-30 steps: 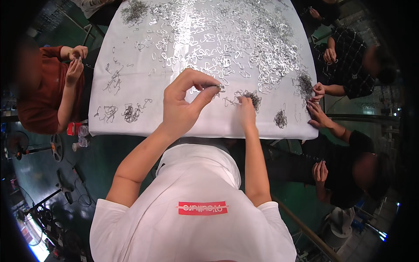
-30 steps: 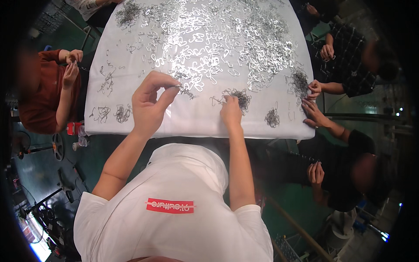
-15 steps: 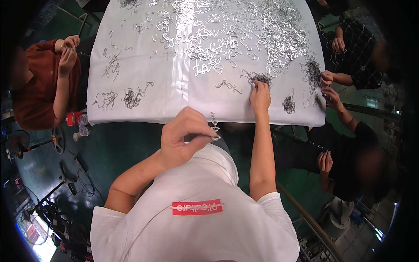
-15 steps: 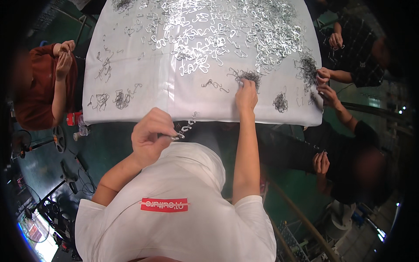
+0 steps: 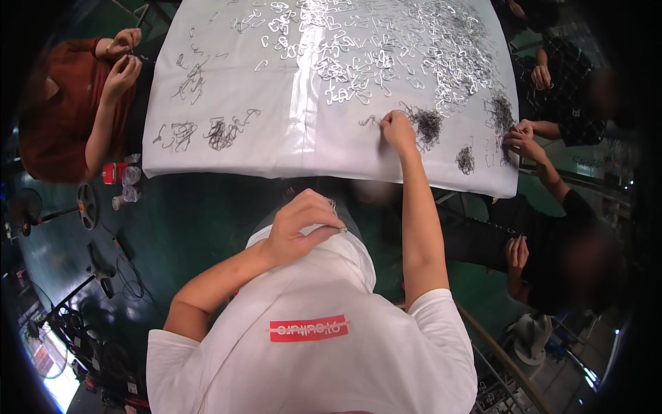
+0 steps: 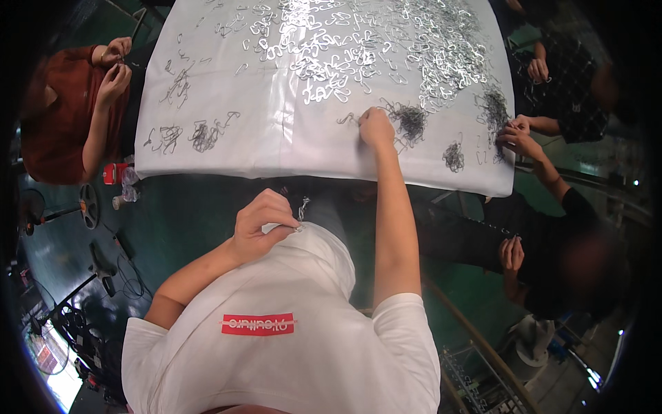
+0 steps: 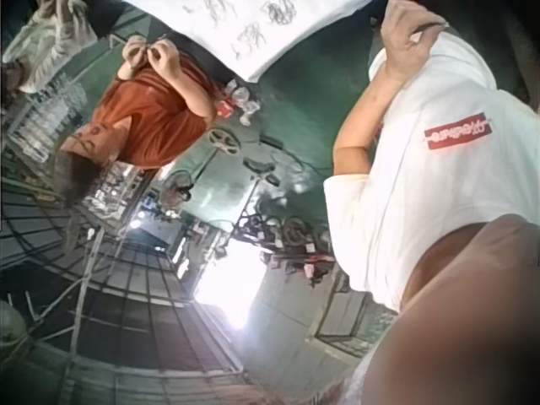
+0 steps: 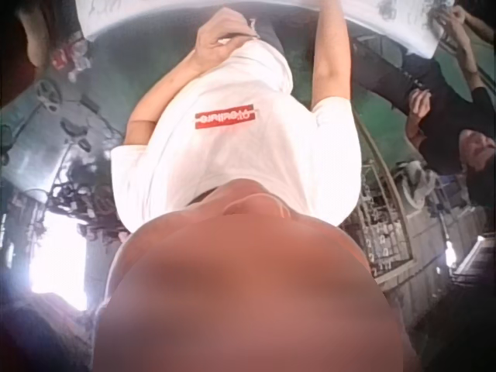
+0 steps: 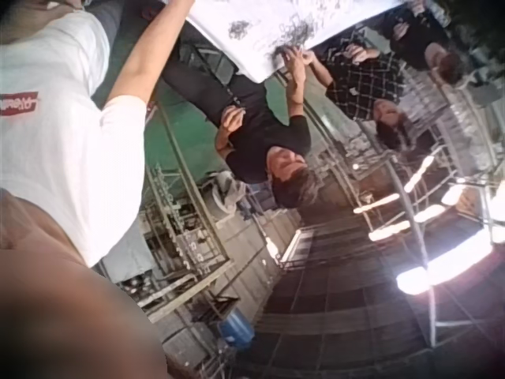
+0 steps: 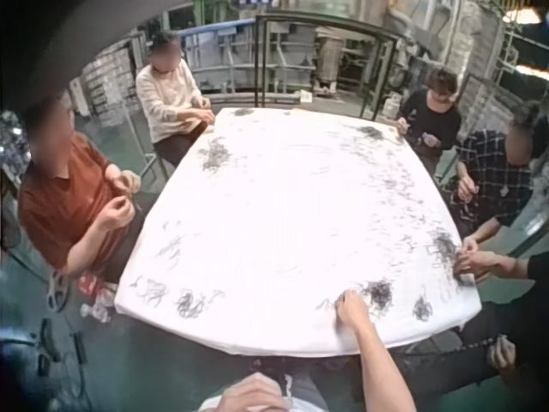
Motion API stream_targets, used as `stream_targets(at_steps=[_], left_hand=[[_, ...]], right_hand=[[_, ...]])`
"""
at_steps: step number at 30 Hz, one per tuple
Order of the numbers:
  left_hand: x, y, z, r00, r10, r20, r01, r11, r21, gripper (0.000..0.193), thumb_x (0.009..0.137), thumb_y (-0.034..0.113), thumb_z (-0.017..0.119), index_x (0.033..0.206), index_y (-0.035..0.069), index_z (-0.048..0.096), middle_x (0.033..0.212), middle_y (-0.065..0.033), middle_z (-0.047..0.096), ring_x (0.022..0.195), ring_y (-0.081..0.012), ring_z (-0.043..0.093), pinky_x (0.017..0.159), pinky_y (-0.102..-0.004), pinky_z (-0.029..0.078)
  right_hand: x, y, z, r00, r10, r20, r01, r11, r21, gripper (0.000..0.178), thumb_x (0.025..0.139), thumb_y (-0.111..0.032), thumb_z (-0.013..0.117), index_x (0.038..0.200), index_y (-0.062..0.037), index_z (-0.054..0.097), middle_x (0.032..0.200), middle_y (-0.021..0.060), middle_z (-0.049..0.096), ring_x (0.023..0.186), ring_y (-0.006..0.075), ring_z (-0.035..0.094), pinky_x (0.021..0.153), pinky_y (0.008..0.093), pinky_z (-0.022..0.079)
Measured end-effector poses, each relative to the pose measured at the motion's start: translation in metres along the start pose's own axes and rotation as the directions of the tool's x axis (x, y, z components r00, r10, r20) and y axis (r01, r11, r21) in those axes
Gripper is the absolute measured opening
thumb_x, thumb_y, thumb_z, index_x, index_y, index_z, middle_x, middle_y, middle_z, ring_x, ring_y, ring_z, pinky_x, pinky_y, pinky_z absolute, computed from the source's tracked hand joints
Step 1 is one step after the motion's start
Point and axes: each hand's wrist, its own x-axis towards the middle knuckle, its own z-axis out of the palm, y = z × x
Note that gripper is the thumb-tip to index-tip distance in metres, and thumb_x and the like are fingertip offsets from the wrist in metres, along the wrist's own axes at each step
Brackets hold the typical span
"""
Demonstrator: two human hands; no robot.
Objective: The person picks small metal hooks and S-shaped clips from a white sheet on a table and links them by hand. They occasionally stand to hang the assembled chains on a nearby metal rack, then return to the table to continue linking more pieces.
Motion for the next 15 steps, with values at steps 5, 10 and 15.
stream_targets(at_steps=[5,10,15], left_hand=[[-0.022,-0.002,-0.002,1.000,-0.012,0.005,0.012,1.000,0.023,0.024,0.067,-0.007,0.073,0.088,0.005,0.068,0.084,-0.0061,0.060,0.080,-0.0225,0.056,0.070,-0.0320,0.047],[-0.035,-0.011,-0.001,1.000,0.026,0.005,-0.026,0.998,0.059,0.022,0.067,-0.005,0.073,0.086,0.005,0.068,0.082,-0.0053,0.061,0.079,-0.0223,0.056,0.068,-0.0319,0.046],[-0.042,-0.031,0.007,0.999,-0.013,0.029,0.011,0.997,0.080,0.020,0.069,-0.004,0.073,0.086,0.005,0.068,0.083,-0.0048,0.062,0.079,-0.0218,0.057,0.069,-0.0316,0.046]], right_hand=[[-0.002,0.019,-0.002,0.999,0.022,-0.042,-0.001,0.893,0.450,0.012,0.086,-0.009,0.060,0.089,0.0027,0.061,0.079,0.0062,0.063,0.072,0.0125,0.060,0.062,0.0259,0.047],[-0.026,0.016,-0.004,0.982,0.156,0.107,-0.169,0.476,0.863,0.016,0.091,-0.011,0.062,0.098,0.0027,0.059,0.086,0.0060,0.063,0.074,0.0132,0.062,0.064,0.0241,0.050],[-0.044,0.016,-0.003,0.952,0.241,0.188,-0.249,0.252,0.935,0.020,0.088,-0.010,0.064,0.101,0.0050,0.060,0.086,0.0088,0.063,0.075,0.0160,0.065,0.061,0.0237,0.053]])
